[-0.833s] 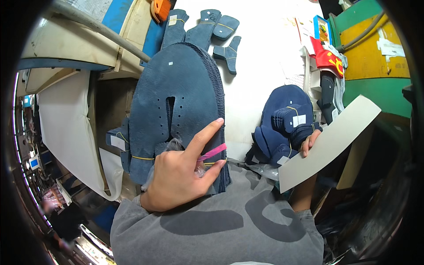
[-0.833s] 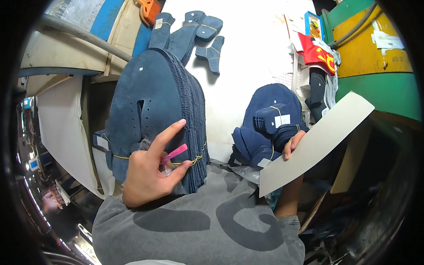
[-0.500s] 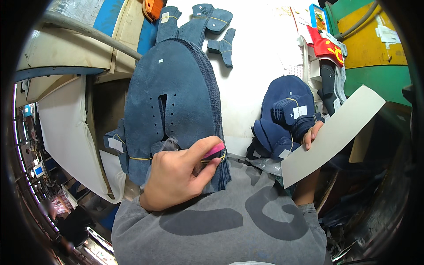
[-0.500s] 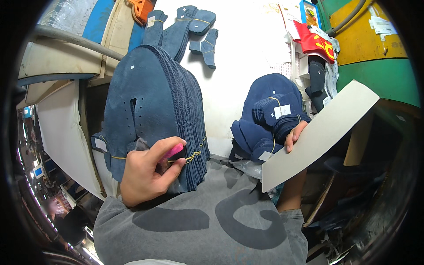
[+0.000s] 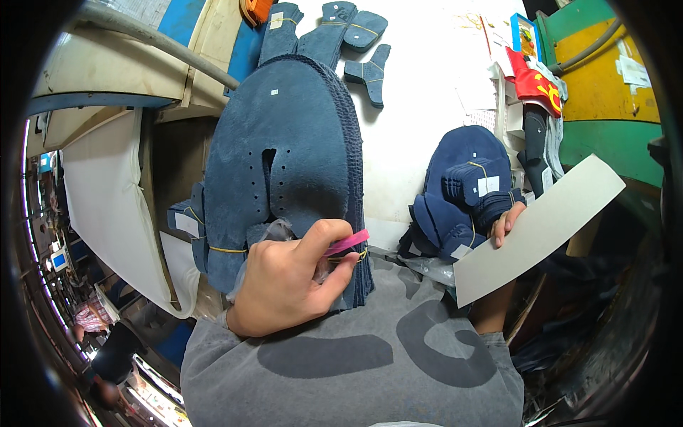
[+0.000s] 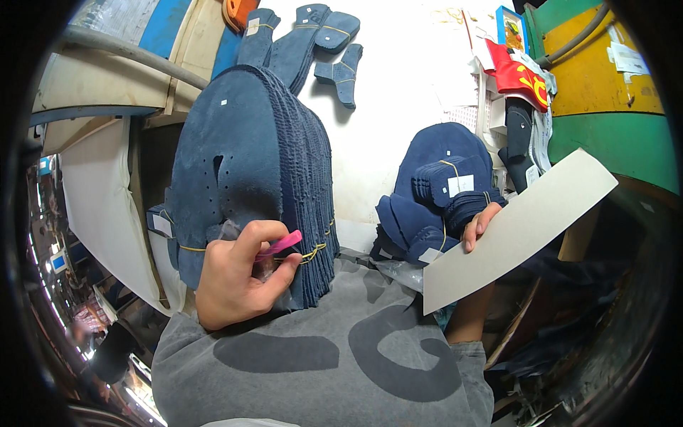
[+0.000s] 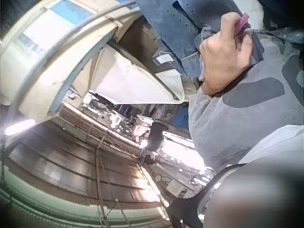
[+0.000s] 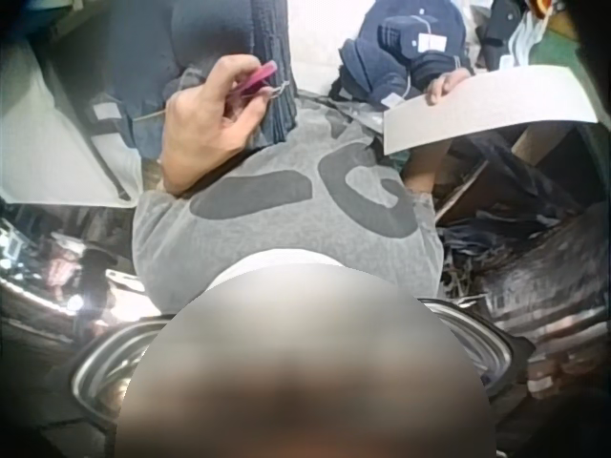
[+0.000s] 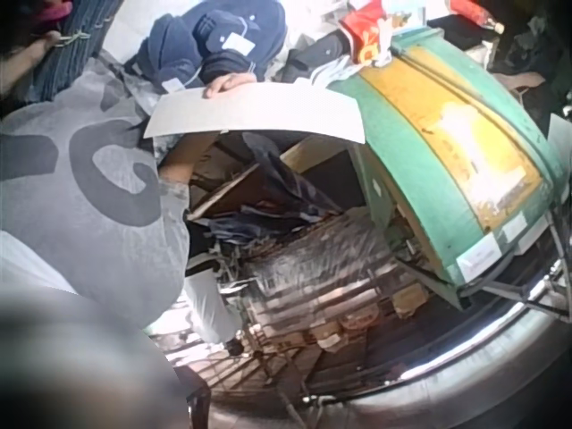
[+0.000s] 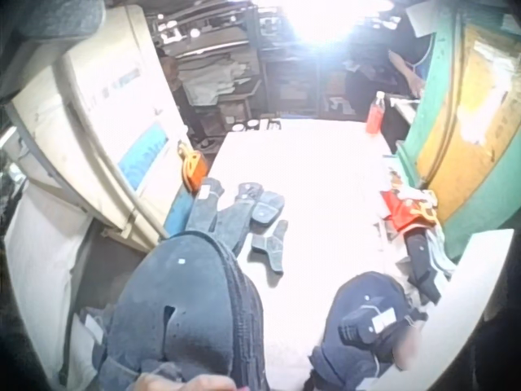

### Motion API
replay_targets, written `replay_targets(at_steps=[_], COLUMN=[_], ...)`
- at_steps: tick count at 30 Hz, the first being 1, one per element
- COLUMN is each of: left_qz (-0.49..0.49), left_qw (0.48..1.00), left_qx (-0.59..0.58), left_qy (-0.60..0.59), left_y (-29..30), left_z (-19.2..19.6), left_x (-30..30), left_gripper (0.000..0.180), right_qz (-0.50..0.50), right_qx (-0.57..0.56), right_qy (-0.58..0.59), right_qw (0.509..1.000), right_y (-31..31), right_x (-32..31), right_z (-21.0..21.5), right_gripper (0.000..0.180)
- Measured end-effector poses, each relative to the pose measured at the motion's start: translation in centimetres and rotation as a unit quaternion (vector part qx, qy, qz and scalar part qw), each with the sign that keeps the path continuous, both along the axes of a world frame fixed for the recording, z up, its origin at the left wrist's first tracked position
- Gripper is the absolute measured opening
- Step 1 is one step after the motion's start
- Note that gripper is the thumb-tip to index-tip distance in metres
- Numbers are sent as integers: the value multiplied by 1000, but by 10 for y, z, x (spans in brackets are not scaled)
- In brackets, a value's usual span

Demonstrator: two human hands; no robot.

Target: The person walks through a factory floor carrying a plastic bag and a paper document, then places the bag on a workbench. They unpack dark-colored footwear, compare it to the document, and repack the items into the plastic bag.

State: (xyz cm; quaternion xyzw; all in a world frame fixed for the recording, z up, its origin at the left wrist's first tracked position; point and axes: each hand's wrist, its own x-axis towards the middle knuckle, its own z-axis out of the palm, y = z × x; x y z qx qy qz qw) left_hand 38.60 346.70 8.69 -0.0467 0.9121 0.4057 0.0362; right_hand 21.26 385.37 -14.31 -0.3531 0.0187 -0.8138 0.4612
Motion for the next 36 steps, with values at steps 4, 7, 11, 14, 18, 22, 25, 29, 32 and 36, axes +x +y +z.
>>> replay_targets(at_steps=[4, 7, 11, 14, 18, 22, 25, 29, 32, 36], left_qz=[11, 14, 5, -8, -3, 6, 21, 98, 48, 38], left_qw=[1000, 1000, 1000, 999, 1000, 999, 989, 954, 988, 997], left_qx=[10, 14, 17, 26, 21, 44, 133, 270, 143, 69], left_qy=[-4, 0, -10, -25, -7, -24, -68, -89, -18, 22], left_y=[1, 2, 0, -2, 0, -3, -9, -10, -3, 2], left_z=[-1, -1, 1, 3, 3, 6, 10, 7, 2, 4], left_x=[0, -1, -1, -1, -3, -1, 3, 7, 11, 14], left_gripper=[28, 27, 27, 30, 33, 47, 54, 54, 43, 37], right_qz=[-9, -12, -16, -3, -58, -263, -330, -286, -288, -278], right_qx=[-2, 5, 10, 13, 86, 372, 575, 564, 552, 555], right_qy=[13, 14, 9, 24, 41, 32, 261, 333, 349, 362], right_qw=[1000, 1000, 1000, 1000, 994, 890, 701, 699, 701, 695], right_y=[1, 2, 5, 6, -7, -34, -58, -77, -80, -77], right_x=[-2, -2, -1, -5, 3, 55, 71, 77, 82, 95], right_z=[-2, -1, -5, -5, 26, 102, 141, 151, 146, 149], right_gripper=[48, 47, 48, 47, 48, 42, 30, 29, 31, 27])
